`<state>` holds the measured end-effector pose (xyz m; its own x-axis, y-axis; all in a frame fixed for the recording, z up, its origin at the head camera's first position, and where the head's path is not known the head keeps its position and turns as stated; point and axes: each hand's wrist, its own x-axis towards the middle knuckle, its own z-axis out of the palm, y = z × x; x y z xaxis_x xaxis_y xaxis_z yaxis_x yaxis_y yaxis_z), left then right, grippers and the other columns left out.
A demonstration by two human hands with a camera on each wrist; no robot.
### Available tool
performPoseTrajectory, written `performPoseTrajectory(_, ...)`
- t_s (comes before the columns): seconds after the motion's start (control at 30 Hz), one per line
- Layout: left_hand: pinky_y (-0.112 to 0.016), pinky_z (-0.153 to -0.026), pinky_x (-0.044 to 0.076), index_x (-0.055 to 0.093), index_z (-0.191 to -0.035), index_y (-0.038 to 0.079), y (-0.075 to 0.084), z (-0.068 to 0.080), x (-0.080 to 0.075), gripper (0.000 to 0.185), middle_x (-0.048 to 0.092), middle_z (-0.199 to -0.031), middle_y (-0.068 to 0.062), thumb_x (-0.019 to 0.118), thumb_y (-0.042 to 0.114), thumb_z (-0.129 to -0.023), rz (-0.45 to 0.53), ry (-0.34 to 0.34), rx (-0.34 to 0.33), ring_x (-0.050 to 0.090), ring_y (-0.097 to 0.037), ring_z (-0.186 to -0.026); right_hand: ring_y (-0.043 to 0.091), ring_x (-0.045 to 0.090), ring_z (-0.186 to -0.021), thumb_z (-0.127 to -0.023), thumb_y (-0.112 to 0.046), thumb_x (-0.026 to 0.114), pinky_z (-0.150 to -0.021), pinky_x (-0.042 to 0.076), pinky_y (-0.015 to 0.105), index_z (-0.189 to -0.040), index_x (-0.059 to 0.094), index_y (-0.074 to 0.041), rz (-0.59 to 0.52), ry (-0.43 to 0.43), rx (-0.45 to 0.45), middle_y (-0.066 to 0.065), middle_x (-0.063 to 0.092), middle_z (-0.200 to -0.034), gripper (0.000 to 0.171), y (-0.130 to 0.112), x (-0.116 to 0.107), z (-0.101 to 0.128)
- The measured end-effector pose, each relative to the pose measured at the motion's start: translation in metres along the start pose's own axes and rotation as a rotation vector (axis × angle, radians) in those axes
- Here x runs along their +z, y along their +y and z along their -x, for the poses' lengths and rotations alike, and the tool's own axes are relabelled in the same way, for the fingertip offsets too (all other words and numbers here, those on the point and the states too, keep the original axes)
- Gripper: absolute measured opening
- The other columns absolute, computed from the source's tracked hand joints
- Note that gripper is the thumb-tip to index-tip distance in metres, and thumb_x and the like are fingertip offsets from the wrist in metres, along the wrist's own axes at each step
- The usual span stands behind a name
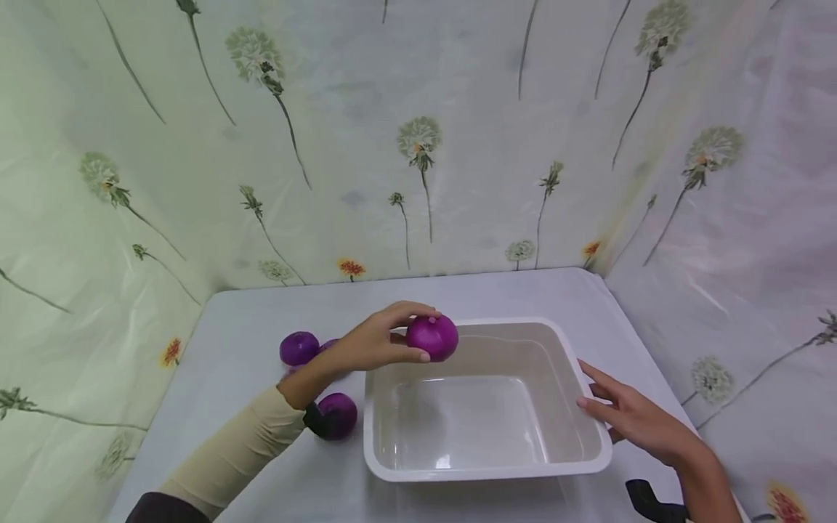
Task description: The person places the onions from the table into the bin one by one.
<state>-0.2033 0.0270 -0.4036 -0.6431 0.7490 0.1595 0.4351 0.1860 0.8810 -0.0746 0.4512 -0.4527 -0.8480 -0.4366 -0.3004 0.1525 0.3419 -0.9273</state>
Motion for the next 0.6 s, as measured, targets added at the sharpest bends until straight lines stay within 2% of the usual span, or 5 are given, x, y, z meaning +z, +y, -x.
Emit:
performPoseTrajectory(0.2,-0.022,-0.092,0.055,0.055,-0.139,0.015,0.005,-0.03,0.026,0.06,0.051,-0.141,-0.006,0.081,0.016,-0.085,-0.016,-0.117,0.011,0.057,-0.019,-0.124,0.034,0.071,-0.102,-0.109,-0.014,0.037,-0.073,0.06,0.053,-0.161,-0.005,-0.018,-0.006,-0.003,-0.001,-0.028,0.058,-0.13,0.067,0.0,0.0,0.002)
performPoseTrajectory(0.37,-0.017,-0.091,0.053,0.055,-0.139,0.015,0.012,-0.05,0.047,0.059,0.052,-0.138,-0.005,0.08,0.016,-0.085,0.007,-0.222,0.025,0.057,-0.011,-0.119,0.034,0.071,-0.102,-0.109,-0.014,0.038,-0.074,0.06,0.053,-0.161,-0.004,-0.018,0.004,0.015,0.004,-0.025,0.059,-0.129,0.067,-0.001,0.001,0.002)
performPoseTrajectory(0.47,-0.017,-0.09,0.053,0.054,-0.139,0.016,0.012,-0.061,0.059,0.059,0.052,-0.138,-0.004,0.08,0.015,-0.085,0.017,-0.273,0.035,0.056,-0.008,-0.117,0.036,0.071,-0.101,-0.109,-0.015,0.039,-0.073,0.06,0.054,-0.161,-0.003,-0.019,0.012,0.025,0.013,-0.018,0.061,-0.128,0.067,-0.002,0.002,0.002)
performPoseTrajectory(0.6,-0.014,-0.088,0.052,0.054,-0.139,0.019,0.009,-0.073,0.076,0.059,0.053,-0.136,-0.001,0.08,0.019,-0.086,-0.056,-0.321,0.062,0.055,-0.004,-0.115,0.037,0.071,-0.1,-0.108,-0.016,0.041,-0.073,0.06,0.054,-0.161,-0.001,-0.018,0.025,0.042,0.03,0.0,0.06,-0.132,0.067,-0.003,0.003,0.002)
